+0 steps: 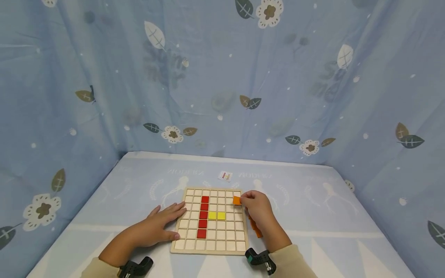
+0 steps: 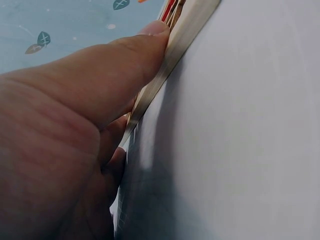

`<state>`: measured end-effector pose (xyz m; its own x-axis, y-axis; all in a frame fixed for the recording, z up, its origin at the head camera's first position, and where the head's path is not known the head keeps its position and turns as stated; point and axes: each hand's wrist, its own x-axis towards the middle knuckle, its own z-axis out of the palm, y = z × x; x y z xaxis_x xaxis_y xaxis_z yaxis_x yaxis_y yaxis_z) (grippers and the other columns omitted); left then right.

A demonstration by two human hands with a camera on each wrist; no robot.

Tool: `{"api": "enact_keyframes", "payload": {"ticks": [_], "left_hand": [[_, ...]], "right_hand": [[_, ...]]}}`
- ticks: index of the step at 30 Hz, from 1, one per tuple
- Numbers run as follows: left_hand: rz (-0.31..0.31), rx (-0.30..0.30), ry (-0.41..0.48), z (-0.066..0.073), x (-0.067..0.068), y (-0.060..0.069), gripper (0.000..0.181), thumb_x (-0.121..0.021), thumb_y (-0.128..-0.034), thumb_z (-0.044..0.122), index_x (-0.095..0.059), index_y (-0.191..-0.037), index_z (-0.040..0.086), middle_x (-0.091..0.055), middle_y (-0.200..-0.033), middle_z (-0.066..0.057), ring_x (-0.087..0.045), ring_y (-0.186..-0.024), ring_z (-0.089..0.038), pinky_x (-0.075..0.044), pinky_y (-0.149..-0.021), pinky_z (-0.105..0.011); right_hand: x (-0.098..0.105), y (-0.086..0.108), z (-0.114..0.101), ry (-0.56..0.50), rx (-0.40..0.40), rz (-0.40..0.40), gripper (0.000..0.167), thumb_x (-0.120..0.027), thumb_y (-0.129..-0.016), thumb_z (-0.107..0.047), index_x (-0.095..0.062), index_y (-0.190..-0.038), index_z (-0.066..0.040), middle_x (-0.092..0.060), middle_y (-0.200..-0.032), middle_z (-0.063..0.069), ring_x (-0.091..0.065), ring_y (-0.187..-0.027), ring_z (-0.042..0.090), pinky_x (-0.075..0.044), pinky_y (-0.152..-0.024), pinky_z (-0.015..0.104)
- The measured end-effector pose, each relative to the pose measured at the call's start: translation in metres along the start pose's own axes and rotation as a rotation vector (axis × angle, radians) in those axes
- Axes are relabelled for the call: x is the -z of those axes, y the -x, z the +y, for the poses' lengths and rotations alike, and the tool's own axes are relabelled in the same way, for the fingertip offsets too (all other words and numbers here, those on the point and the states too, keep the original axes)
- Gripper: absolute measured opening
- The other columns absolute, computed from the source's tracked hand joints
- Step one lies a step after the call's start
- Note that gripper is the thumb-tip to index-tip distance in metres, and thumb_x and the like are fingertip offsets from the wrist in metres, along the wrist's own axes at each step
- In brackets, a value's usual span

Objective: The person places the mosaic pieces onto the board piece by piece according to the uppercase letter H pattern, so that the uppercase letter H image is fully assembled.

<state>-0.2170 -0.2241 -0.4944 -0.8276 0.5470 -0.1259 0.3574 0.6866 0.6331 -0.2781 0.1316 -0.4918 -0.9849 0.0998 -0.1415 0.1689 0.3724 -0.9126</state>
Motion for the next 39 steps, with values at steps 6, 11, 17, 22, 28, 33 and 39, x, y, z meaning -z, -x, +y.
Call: {"api": "enact_keyframes", "payload": {"ticks": [6,11,17,22,28,33,39], "left_hand": [[-0.001,0.005,0.003,0.000,0.000,0.000,0.090,-0.072,-0.0949,0.052,-0.033,-0.165,0.011,-0.020,-0.175,-0.010,-0.012,-0.161,-0.045,0.009,-0.118,-0.078],[-0.002,0.007,-0.003,0.001,0.002,0.001,0.091,-0.072,-0.0947,0.053,-0.033,-0.166,0.012,-0.020,-0.175,-0.009,-0.012,-0.161,-0.044,0.009,-0.119,-0.077],[-0.009,0.011,0.001,-0.001,0.000,0.000,0.091,-0.072,-0.0949,0.053,-0.033,-0.166,0.012,-0.019,-0.176,-0.008,-0.012,-0.161,-0.043,0.009,-0.119,-0.076],[-0.004,0.017,-0.005,-0.001,-0.001,-0.002,0.091,-0.072,-0.0947,0.054,-0.033,-0.166,0.013,-0.019,-0.176,-0.007,-0.012,-0.162,-0.042,0.009,-0.120,-0.075],[0.001,0.010,-0.009,0.000,-0.002,-0.001,0.091,-0.072,-0.0943,0.054,-0.034,-0.165,0.013,-0.020,-0.176,-0.008,-0.013,-0.161,-0.043,0.008,-0.120,-0.075],[-0.001,0.017,-0.013,0.000,-0.002,-0.002,0.091,-0.072,-0.0941,0.054,-0.033,-0.166,0.014,-0.019,-0.176,-0.006,-0.012,-0.162,-0.041,0.008,-0.120,-0.075],[0.006,0.024,-0.026,0.000,-0.001,-0.002,0.091,-0.073,-0.0941,0.053,-0.033,-0.166,0.014,-0.018,-0.176,-0.005,-0.013,-0.162,-0.040,0.008,-0.121,-0.074]], "right_hand": [[-0.013,-0.006,-0.005,-0.026,0.026,-0.006,0.010,-0.071,-0.100,-0.017,-0.074,-0.096,-0.008,-0.068,-0.095,0.008,-0.060,-0.078,0.022,-0.053,-0.066,0.030],[-0.021,-0.013,-0.006,-0.026,0.028,0.014,0.010,-0.072,-0.100,-0.017,-0.073,-0.095,-0.009,-0.065,-0.089,0.008,-0.060,-0.077,0.022,-0.052,-0.065,0.030],[-0.027,-0.015,-0.003,0.079,0.045,0.025,0.010,-0.071,-0.101,-0.021,-0.073,-0.095,-0.013,-0.067,-0.085,0.005,-0.061,-0.075,0.021,-0.051,-0.063,0.031],[-0.028,-0.013,-0.004,0.150,0.070,0.039,0.010,-0.071,-0.101,-0.022,-0.073,-0.095,-0.015,-0.067,-0.087,0.003,-0.060,-0.078,0.021,-0.050,-0.065,0.031],[-0.028,-0.013,-0.003,0.187,0.069,0.039,0.009,-0.071,-0.100,-0.020,-0.073,-0.093,-0.016,-0.067,-0.088,0.002,-0.060,-0.080,0.020,-0.050,-0.065,0.031],[-0.026,-0.013,-0.003,0.171,0.063,0.026,0.008,-0.072,-0.099,-0.020,-0.073,-0.093,-0.015,-0.068,-0.089,0.003,-0.060,-0.081,0.020,-0.050,-0.066,0.030],[-0.023,-0.013,-0.001,0.140,0.078,-0.007,0.008,-0.072,-0.099,-0.018,-0.075,-0.098,-0.011,-0.068,-0.089,0.004,-0.061,-0.078,0.020,-0.051,-0.064,0.030]]}}
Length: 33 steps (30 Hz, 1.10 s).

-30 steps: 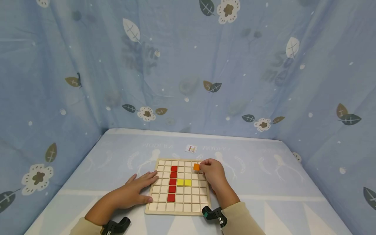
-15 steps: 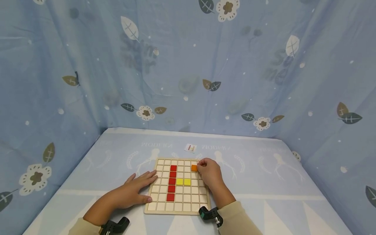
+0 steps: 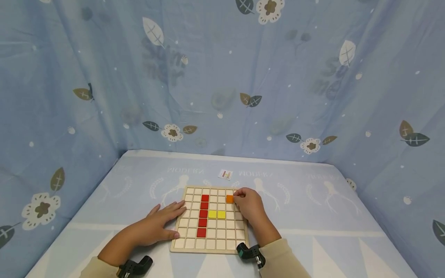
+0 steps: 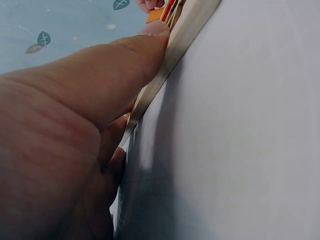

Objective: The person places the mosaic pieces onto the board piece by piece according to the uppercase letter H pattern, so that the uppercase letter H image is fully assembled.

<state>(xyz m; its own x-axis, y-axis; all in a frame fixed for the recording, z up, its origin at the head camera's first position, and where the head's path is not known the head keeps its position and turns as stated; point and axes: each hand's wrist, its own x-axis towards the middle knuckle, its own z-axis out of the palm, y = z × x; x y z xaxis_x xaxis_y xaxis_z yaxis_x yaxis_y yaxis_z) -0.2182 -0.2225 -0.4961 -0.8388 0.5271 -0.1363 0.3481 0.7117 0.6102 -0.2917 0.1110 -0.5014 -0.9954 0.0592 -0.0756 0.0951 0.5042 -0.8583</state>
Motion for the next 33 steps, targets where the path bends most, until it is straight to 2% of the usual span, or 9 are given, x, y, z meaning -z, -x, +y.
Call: {"api": "enact_keyframes", "payload": {"ticks": [16,21,28,33], "left_hand": [[0.006,0.000,-0.004,0.002,0.001,0.001,0.091,-0.074,-0.0940,0.052,-0.034,-0.165,0.013,-0.020,-0.176,-0.006,-0.013,-0.162,-0.041,0.008,-0.121,-0.075],[0.003,0.000,0.007,0.002,0.000,0.002,0.091,-0.074,-0.0939,0.052,-0.034,-0.165,0.013,-0.020,-0.176,-0.006,-0.013,-0.162,-0.041,0.008,-0.121,-0.075],[-0.015,-0.001,0.011,0.002,-0.001,0.002,0.091,-0.072,-0.0941,0.055,-0.033,-0.166,0.013,-0.019,-0.176,-0.007,-0.012,-0.162,-0.042,0.008,-0.120,-0.075],[-0.010,-0.001,0.009,0.002,0.002,0.001,0.091,-0.072,-0.0941,0.055,-0.033,-0.166,0.014,-0.019,-0.176,-0.007,-0.012,-0.162,-0.042,0.009,-0.121,-0.074]], "right_hand": [[0.004,0.001,0.002,-0.059,-0.014,-0.014,0.012,-0.071,-0.100,-0.020,-0.077,-0.103,-0.010,-0.069,-0.092,0.005,-0.063,-0.080,0.020,-0.054,-0.068,0.031],[0.011,0.001,0.004,-0.072,-0.025,-0.014,0.015,-0.069,-0.103,-0.024,-0.076,-0.109,-0.012,-0.068,-0.097,0.005,-0.063,-0.084,0.021,-0.053,-0.069,0.031],[0.036,-0.004,0.010,-0.112,-0.040,0.054,0.020,-0.067,-0.104,-0.024,-0.074,-0.115,-0.008,-0.066,-0.098,0.008,-0.062,-0.083,0.025,-0.052,-0.067,0.031],[0.052,-0.008,0.019,-0.027,-0.050,0.118,0.018,-0.066,-0.103,-0.021,-0.073,-0.114,-0.008,-0.065,-0.099,0.008,-0.061,-0.086,0.024,-0.052,-0.072,0.030]]}}
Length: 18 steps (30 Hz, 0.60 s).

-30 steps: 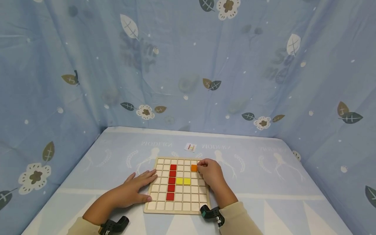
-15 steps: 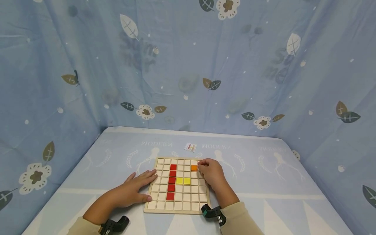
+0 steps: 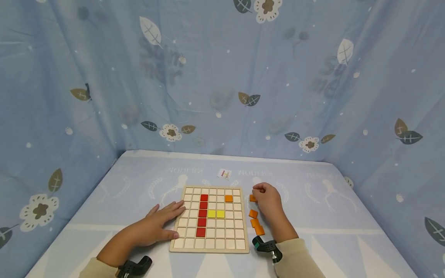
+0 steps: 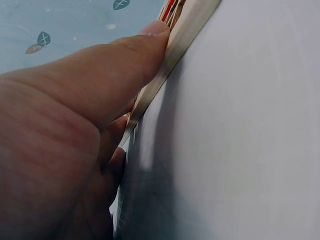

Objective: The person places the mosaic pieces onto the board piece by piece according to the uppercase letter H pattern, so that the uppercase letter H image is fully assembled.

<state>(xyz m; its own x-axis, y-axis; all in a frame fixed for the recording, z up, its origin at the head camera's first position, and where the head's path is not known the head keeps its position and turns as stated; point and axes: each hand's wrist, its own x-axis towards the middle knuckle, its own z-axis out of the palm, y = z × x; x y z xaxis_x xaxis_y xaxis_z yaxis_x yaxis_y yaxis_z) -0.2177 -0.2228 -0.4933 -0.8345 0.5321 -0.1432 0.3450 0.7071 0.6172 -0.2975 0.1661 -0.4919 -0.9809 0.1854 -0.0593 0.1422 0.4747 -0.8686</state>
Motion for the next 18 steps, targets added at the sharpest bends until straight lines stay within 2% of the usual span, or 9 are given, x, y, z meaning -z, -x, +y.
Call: {"api": "enact_keyframes", "payload": {"ticks": [3,7,12,18], "left_hand": [[0.001,0.001,-0.003,0.000,0.000,0.000,0.091,-0.072,-0.0941,0.055,-0.033,-0.166,0.014,-0.019,-0.176,-0.007,-0.012,-0.162,-0.042,0.009,-0.120,-0.075],[-0.001,0.000,-0.003,0.001,0.000,0.000,0.091,-0.072,-0.0943,0.054,-0.033,-0.166,0.014,-0.019,-0.176,-0.007,-0.012,-0.162,-0.042,0.009,-0.121,-0.075],[0.002,-0.006,-0.003,0.002,0.001,0.001,0.091,-0.072,-0.0946,0.053,-0.033,-0.166,0.013,-0.019,-0.176,-0.009,-0.012,-0.161,-0.043,0.009,-0.120,-0.075],[-0.005,0.002,-0.004,0.001,0.001,0.001,0.091,-0.072,-0.0943,0.054,-0.033,-0.166,0.013,-0.018,-0.176,-0.008,-0.012,-0.162,-0.042,0.009,-0.120,-0.075]], "right_hand": [[0.004,-0.004,0.009,0.078,-0.015,0.025,0.017,-0.067,-0.102,-0.021,-0.072,-0.113,-0.010,-0.065,-0.100,0.007,-0.060,-0.089,0.023,-0.052,-0.075,0.030],[0.008,-0.005,0.019,0.156,-0.001,-0.001,0.021,-0.071,-0.099,-0.021,-0.073,-0.116,-0.009,-0.067,-0.106,0.008,-0.060,-0.094,0.025,-0.054,-0.080,0.035],[0.010,-0.005,0.022,0.199,0.023,-0.058,0.024,-0.073,-0.099,-0.022,-0.075,-0.119,-0.008,-0.070,-0.112,0.010,-0.062,-0.097,0.026,-0.056,-0.087,0.041],[0.010,-0.003,0.024,0.252,0.045,-0.082,0.018,-0.074,-0.098,-0.019,-0.078,-0.114,-0.011,-0.071,-0.111,0.007,-0.063,-0.099,0.025,-0.055,-0.091,0.045]]}}
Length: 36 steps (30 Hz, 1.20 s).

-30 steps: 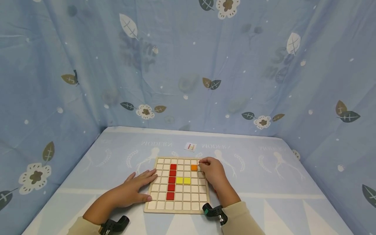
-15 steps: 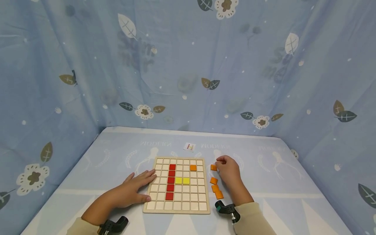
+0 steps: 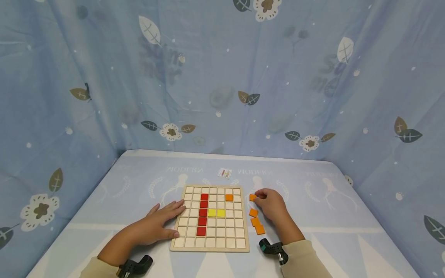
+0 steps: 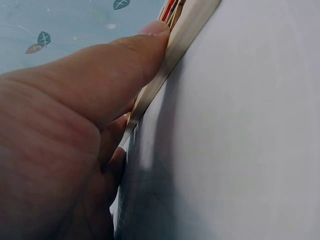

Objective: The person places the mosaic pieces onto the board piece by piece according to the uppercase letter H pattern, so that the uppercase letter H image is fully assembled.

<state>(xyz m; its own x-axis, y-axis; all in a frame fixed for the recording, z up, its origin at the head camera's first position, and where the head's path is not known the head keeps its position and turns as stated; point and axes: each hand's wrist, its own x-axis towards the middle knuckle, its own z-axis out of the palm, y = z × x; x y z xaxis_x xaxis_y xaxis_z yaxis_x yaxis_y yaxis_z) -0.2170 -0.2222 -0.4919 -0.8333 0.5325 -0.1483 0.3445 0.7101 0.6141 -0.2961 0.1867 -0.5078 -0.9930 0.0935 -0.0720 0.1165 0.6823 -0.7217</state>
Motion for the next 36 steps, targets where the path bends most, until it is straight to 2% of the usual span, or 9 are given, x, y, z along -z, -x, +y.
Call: {"api": "enact_keyframes", "payload": {"ticks": [4,10,15,26,31,36], "left_hand": [[0.002,-0.002,0.005,0.001,0.000,0.000,0.091,-0.072,-0.0942,0.054,-0.033,-0.166,0.013,-0.019,-0.176,-0.008,-0.012,-0.161,-0.043,0.009,-0.120,-0.076],[0.002,-0.010,0.028,0.001,-0.001,0.001,0.090,-0.073,-0.0942,0.052,-0.034,-0.165,0.011,-0.021,-0.175,-0.010,-0.012,-0.161,-0.045,0.009,-0.118,-0.078],[0.011,-0.016,0.025,0.001,-0.001,0.001,0.091,-0.073,-0.0939,0.053,-0.035,-0.165,0.011,-0.021,-0.175,-0.010,-0.013,-0.161,-0.045,0.008,-0.118,-0.078],[0.007,-0.018,0.021,-0.001,-0.001,0.000,0.091,-0.072,-0.0943,0.053,-0.034,-0.165,0.011,-0.020,-0.175,-0.010,-0.012,-0.161,-0.045,0.009,-0.119,-0.077],[-0.001,-0.014,0.019,-0.003,-0.002,-0.002,0.091,-0.072,-0.0941,0.054,-0.033,-0.166,0.012,-0.019,-0.175,-0.008,-0.012,-0.161,-0.043,0.009,-0.119,-0.076],[-0.002,-0.006,0.025,-0.002,-0.002,-0.002,0.091,-0.073,-0.0939,0.053,-0.033,-0.166,0.013,-0.018,-0.176,-0.010,-0.012,-0.161,-0.045,0.009,-0.119,-0.076]], "right_hand": [[0.000,0.000,0.000,0.018,0.022,0.012,0.012,-0.075,-0.097,-0.018,-0.076,-0.108,-0.013,-0.070,-0.104,0.005,-0.061,-0.094,0.024,-0.053,-0.087,0.041],[0.000,0.002,0.003,-0.047,0.027,0.034,0.008,-0.076,-0.095,-0.016,-0.070,-0.099,-0.014,-0.066,-0.095,0.005,-0.058,-0.086,0.023,-0.048,-0.077,0.035],[-0.001,0.000,0.005,-0.084,-0.005,0.052,0.003,-0.074,-0.098,-0.018,-0.074,-0.100,-0.016,-0.070,-0.098,0.003,-0.060,-0.090,0.023,-0.050,-0.079,0.035],[-0.002,-0.002,0.007,-0.132,-0.041,0.055,0.006,-0.073,-0.100,-0.022,-0.077,-0.101,-0.017,-0.072,-0.103,0.003,-0.061,-0.096,0.023,-0.054,-0.083,0.035],[-0.001,0.002,0.004,-0.222,-0.071,0.041,0.008,-0.072,-0.100,-0.022,-0.077,-0.102,-0.015,-0.072,-0.106,0.005,-0.062,-0.092,0.023,-0.054,-0.078,0.031],[-0.004,0.008,-0.006,-0.297,-0.065,-0.001,0.009,-0.072,-0.100,-0.021,-0.077,-0.102,-0.014,-0.072,-0.105,0.006,-0.062,-0.084,0.023,-0.053,-0.073,0.030]]}}
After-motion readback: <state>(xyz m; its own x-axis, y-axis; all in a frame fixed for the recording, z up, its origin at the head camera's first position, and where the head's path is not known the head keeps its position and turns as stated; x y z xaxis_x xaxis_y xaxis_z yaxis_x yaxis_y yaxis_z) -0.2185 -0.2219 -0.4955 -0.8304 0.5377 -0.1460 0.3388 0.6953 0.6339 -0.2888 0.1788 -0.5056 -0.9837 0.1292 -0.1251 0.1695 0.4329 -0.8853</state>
